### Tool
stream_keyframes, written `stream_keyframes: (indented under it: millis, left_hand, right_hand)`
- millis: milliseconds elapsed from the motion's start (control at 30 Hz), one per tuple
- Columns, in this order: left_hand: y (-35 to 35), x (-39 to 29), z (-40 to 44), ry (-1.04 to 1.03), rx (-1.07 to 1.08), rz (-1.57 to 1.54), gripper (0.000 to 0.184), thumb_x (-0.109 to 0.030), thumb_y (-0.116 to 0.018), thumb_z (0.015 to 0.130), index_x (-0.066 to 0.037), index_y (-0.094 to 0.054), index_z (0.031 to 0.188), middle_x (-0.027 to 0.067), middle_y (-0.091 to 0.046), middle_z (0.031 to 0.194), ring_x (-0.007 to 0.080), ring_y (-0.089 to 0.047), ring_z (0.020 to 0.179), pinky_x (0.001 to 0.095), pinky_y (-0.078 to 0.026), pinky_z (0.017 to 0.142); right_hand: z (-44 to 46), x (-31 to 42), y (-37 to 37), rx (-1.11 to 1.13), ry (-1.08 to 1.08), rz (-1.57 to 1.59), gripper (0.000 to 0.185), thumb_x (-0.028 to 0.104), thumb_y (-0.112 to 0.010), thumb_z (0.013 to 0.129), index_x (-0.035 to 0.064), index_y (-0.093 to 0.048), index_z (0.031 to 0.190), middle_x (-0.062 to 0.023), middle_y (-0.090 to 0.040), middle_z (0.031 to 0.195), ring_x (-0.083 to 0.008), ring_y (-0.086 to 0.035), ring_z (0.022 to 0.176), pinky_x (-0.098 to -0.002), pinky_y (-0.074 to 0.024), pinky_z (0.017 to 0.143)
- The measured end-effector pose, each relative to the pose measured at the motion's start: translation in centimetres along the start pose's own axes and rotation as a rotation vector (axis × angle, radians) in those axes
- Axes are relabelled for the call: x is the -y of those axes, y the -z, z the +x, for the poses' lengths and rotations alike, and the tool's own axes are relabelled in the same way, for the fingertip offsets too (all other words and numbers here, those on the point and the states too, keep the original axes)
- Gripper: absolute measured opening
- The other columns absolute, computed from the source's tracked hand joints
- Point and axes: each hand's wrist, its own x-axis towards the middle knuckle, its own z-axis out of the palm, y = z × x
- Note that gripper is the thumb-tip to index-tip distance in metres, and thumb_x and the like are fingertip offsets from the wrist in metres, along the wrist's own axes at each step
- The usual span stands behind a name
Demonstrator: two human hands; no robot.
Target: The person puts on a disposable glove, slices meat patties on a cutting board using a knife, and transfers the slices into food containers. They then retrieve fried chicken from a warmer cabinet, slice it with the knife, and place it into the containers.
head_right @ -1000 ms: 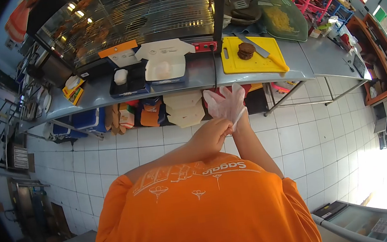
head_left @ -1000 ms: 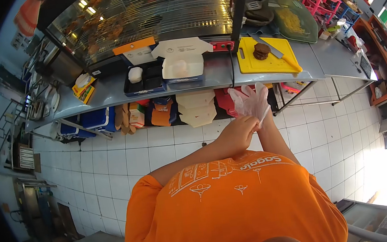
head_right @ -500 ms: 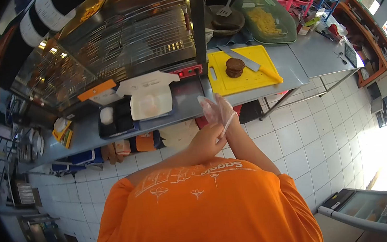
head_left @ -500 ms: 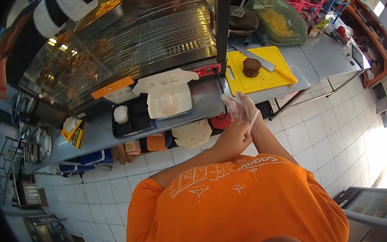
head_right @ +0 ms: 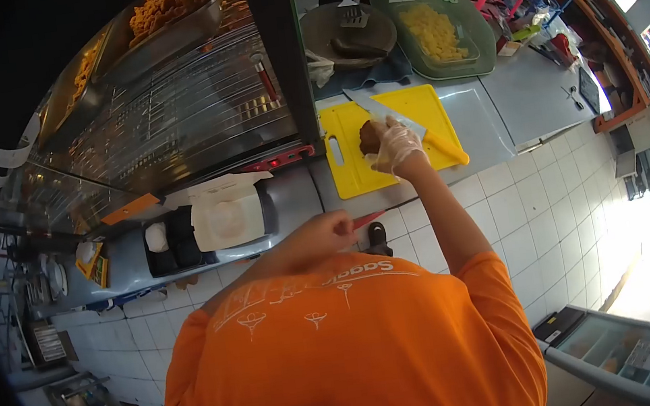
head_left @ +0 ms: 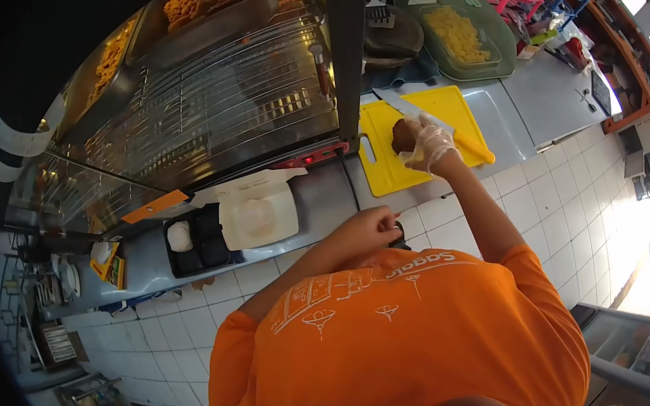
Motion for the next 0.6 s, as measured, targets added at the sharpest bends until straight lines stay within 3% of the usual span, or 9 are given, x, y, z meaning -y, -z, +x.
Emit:
stream_keyframes:
  millis: [100, 167, 233, 333, 467, 600]
  left_hand:
    - [0.5, 3.7, -0.7, 0.087, -0.29, -0.141, 0.026, -0.023, -0.071, 0.088, -0.004, -0.053, 0.088, 0.0047, -0.06, 0.078, 0.0129, -0.055, 0.072, 0.0293, -0.046, 0.065]
    - [0.3, 1.8, -2.7, 0.353, -0.448, -0.299, 0.025, -0.023, -0.07, 0.089, -0.005, -0.052, 0.088, 0.0032, -0.059, 0.076, 0.0112, -0.054, 0.069, 0.0283, -0.045, 0.062]
    - [-1.3, 3.1, -4.3, 0.429, -0.629, -0.413, 0.022, -0.019, -0.069, 0.09, -0.006, -0.051, 0.089, 0.0016, -0.057, 0.077, 0.0096, -0.053, 0.071, 0.0272, -0.044, 0.064]
    - [-5.4, 4.4, -4.7, 0.315, -0.922, -0.707, 0.019, -0.016, -0.068, 0.091, -0.007, -0.052, 0.089, 0.0008, -0.056, 0.078, 0.0096, -0.053, 0.075, 0.0257, -0.044, 0.07]
    - [-8.8, 3.0, -3.0, 0.284, -1.115, -0.886, 0.016, -0.014, -0.067, 0.092, -0.007, -0.052, 0.089, 0.0004, -0.056, 0.08, 0.01, -0.053, 0.076, 0.0245, -0.043, 0.074]
    - [-11.2, 2.3, -1.9, 0.276, -1.159, -0.973, 0.015, -0.013, -0.066, 0.092, -0.007, -0.053, 0.089, 0.0002, -0.056, 0.08, 0.0094, -0.052, 0.076, 0.0238, -0.042, 0.075]
  right_hand:
    - [3.8, -1.0, 0.0, 0.244, 0.221, -0.229, 0.089, 0.037, -0.072, 0.075, 0.0098, -0.031, 0.149, -0.0181, -0.049, 0.14, -0.0286, -0.05, 0.127, -0.0327, -0.0425, 0.103]
    - [6.4, -1.1, 0.3, 0.41, 0.324, -0.258, 0.089, 0.037, -0.071, 0.076, 0.0108, -0.03, 0.15, -0.0177, -0.048, 0.14, -0.0303, -0.053, 0.124, -0.0337, -0.0435, 0.102]
    - [9.2, -2.9, -2.6, 0.321, 0.437, -0.228, 0.085, 0.039, -0.07, 0.077, 0.0106, -0.033, 0.148, -0.0171, -0.057, 0.128, -0.0317, -0.059, 0.114, -0.0359, -0.0472, 0.097]
    - [10.9, -1.3, -0.4, 0.31, 0.447, -0.133, 0.077, 0.039, -0.069, 0.077, 0.009, -0.041, 0.142, -0.017, -0.062, 0.12, -0.0324, -0.062, 0.109, -0.0372, -0.049, 0.094]
    - [13.7, -0.7, -0.2, 0.356, 0.501, -0.083, 0.065, 0.038, -0.071, 0.076, 0.0076, -0.051, 0.129, -0.0163, -0.066, 0.111, -0.0324, -0.063, 0.105, -0.0375, -0.0505, 0.09]
    - [13.3, 0.0, 3.2, 0.399, 0.528, -0.114, 0.06, 0.037, -0.074, 0.072, 0.005, -0.057, 0.12, -0.0165, -0.069, 0.1, -0.0314, -0.064, 0.1, -0.0375, -0.0513, 0.085]
